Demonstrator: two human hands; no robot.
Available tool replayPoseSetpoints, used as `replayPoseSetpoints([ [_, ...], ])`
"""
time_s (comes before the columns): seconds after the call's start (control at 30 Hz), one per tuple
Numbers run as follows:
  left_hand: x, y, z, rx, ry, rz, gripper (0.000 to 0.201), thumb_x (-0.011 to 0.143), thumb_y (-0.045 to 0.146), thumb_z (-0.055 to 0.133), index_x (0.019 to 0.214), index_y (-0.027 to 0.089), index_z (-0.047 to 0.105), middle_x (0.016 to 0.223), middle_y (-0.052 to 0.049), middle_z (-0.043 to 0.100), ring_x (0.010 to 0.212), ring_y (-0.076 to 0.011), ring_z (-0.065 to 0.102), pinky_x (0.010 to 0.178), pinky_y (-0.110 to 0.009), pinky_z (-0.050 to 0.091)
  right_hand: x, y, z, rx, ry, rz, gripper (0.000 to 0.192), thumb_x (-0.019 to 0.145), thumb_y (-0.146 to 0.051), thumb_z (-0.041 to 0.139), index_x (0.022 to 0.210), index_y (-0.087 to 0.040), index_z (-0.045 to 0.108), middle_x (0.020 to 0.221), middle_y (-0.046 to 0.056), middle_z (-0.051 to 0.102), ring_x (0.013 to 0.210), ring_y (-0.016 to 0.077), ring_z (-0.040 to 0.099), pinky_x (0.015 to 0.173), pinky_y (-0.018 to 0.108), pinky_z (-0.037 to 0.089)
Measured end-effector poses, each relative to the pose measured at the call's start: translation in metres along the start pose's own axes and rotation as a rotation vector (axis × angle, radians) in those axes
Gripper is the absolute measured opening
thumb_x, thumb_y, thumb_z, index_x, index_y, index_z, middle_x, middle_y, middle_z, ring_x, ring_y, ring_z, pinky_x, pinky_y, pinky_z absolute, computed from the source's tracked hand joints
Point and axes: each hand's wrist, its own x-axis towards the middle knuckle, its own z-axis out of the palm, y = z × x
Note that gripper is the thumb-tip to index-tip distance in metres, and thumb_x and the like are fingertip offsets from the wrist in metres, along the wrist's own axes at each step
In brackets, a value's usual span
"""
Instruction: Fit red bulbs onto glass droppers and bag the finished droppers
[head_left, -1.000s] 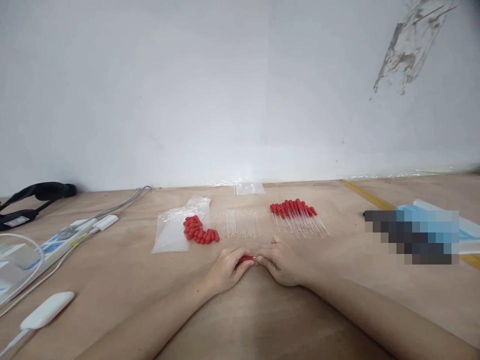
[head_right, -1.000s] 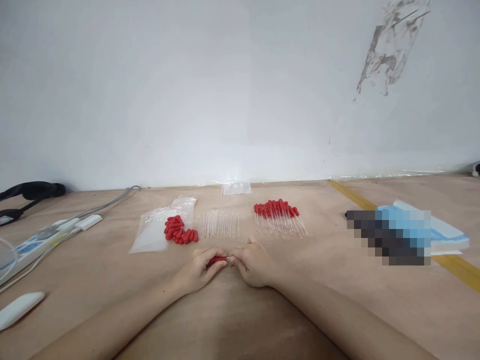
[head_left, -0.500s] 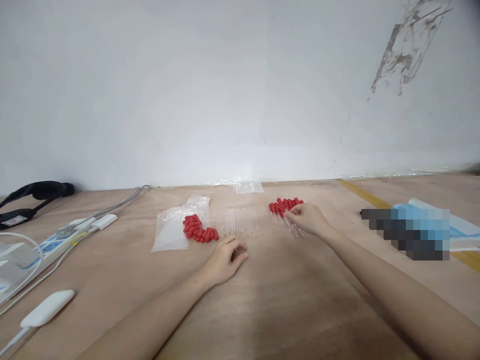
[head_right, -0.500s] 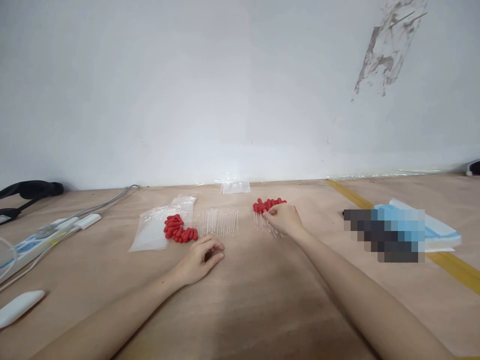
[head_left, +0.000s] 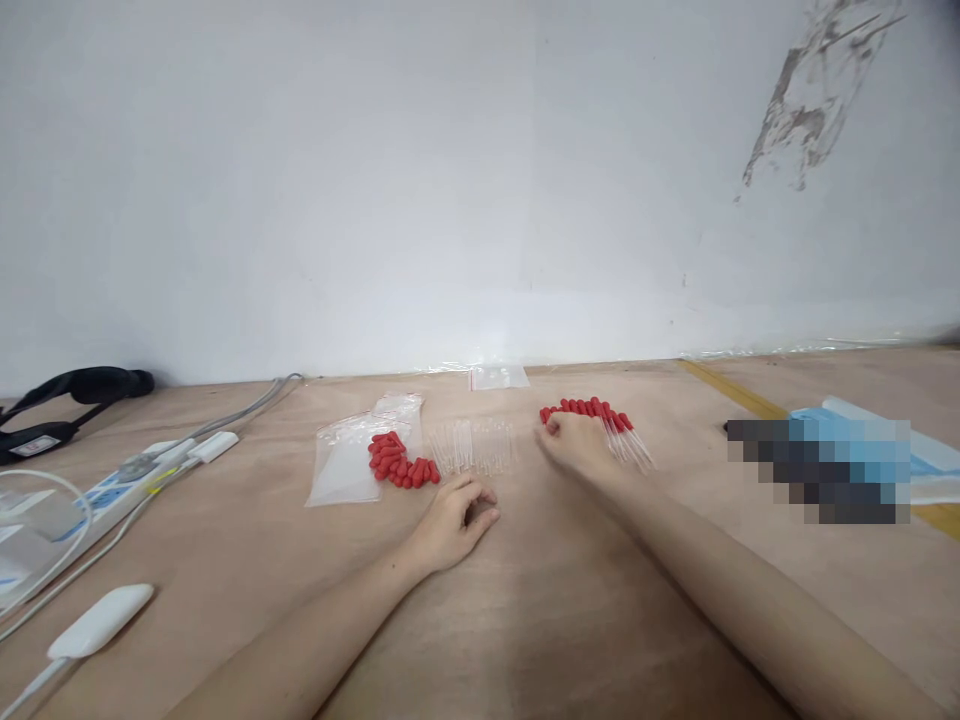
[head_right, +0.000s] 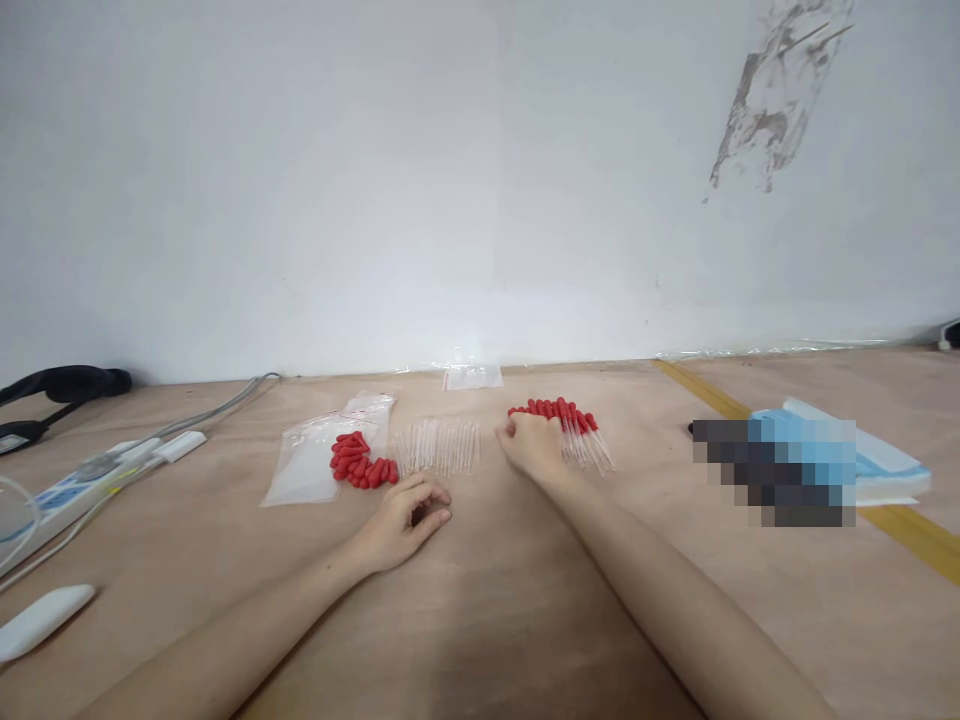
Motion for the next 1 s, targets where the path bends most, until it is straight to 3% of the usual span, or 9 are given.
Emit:
replayPoseSetpoints([
  [0.17,0.0,0.0,0.001,0.01,0.003,-0.003,0.008,0.079,0.02,0.05,0.083,0.017,0.057,0.082,-0.003,0.054,0.075,-0.0151,0.051,0.068,-0.027,0.041,0.006,-0.038,0.016,0.006,-0.199,0.07,0.029,0.075,-0.034,0.047,0.084,-0.014,0.064,0.09,0.016,0.064,0.084,0.0273,0.059,0.065,0.034,0.042],
  [0.33,0.0,0.001,0.006,0.057,0.013,-0.004,0.008,0.079,0.022,0.05,0.083,0.018,0.056,0.081,-0.003,0.053,0.072,-0.0151,0.051,0.065,-0.027,0.04,0.025,-0.046,0.031,0.017,-0.3,0.108,0.029,0.07,-0.028,0.052,0.089,-0.01,0.065,0.094,0.02,0.063,0.084,0.0287,0.061,0.063,0.033,0.044],
  [0.43,0.002,0.004,-0.003,0.296,0.053,0.033,0.011,0.08,0.025,0.048,0.081,0.017,0.055,0.082,-0.005,0.054,0.078,-0.019,0.05,0.071,-0.031,0.038,0.034,-0.045,0.037,0.034,-0.332,0.121,0.031,0.069,-0.03,0.053,0.092,-0.011,0.065,0.097,0.018,0.063,0.085,0.0277,0.06,0.063,0.032,0.044],
  [0.53,0.005,0.002,-0.026,0.621,0.116,-0.016,0.016,0.08,0.032,0.049,0.081,0.017,0.054,0.085,-0.009,0.053,0.085,-0.0241,0.048,0.074,-0.036,0.034,0.037,-0.046,0.038,0.054,-0.34,0.132,0.032,0.069,-0.032,0.053,0.091,-0.011,0.065,0.094,0.017,0.064,0.081,0.0259,0.061,0.059,0.029,0.044],
  [0.6,0.007,-0.003,-0.044,0.711,0.121,-0.091,0.019,0.076,0.036,0.055,0.082,0.018,0.053,0.087,-0.008,0.053,0.087,-0.0254,0.047,0.075,-0.036,0.033,0.035,-0.045,0.034,0.082,-0.332,0.121,0.03,0.071,-0.033,0.051,0.087,-0.012,0.065,0.087,0.014,0.065,0.076,0.0233,0.061,0.055,0.027,0.042],
  [0.73,0.01,-0.016,-0.065,0.721,-0.04,-0.138,0.024,0.069,0.035,0.062,0.084,0.02,0.053,0.087,-0.005,0.056,0.087,-0.0249,0.049,0.074,-0.034,0.033,0.019,-0.035,0.016,0.148,-0.281,0.05,0.026,0.077,-0.031,0.041,0.072,-0.015,0.061,0.071,0.007,0.064,0.065,0.018,0.059,0.051,0.024,0.038],
  [0.87,0.013,-0.024,-0.067,0.749,-0.119,-0.19,0.016,0.071,0.021,0.057,0.087,0.019,0.052,0.086,-0.005,0.059,0.085,-0.0246,0.053,0.069,-0.032,0.034,-0.015,-0.015,-0.002,0.19,-0.161,-0.016,0.019,0.08,-0.028,0.038,0.076,-0.016,0.053,0.077,0.007,0.061,0.069,0.0165,0.056,0.055,0.024,0.035],
  [1.0,0.014,-0.027,-0.066,0.687,-0.128,-0.269,0.01,0.072,0.015,0.052,0.082,0.018,0.052,0.082,-0.006,0.059,0.077,-0.0228,0.056,0.059,-0.028,0.035,-0.049,0.002,-0.01,0.337,-0.018,-0.181,0.017,0.083,-0.03,0.037,0.077,-0.017,0.047,0.071,0.004,0.058,0.063,0.0142,0.053,0.055,0.024,0.035],
])
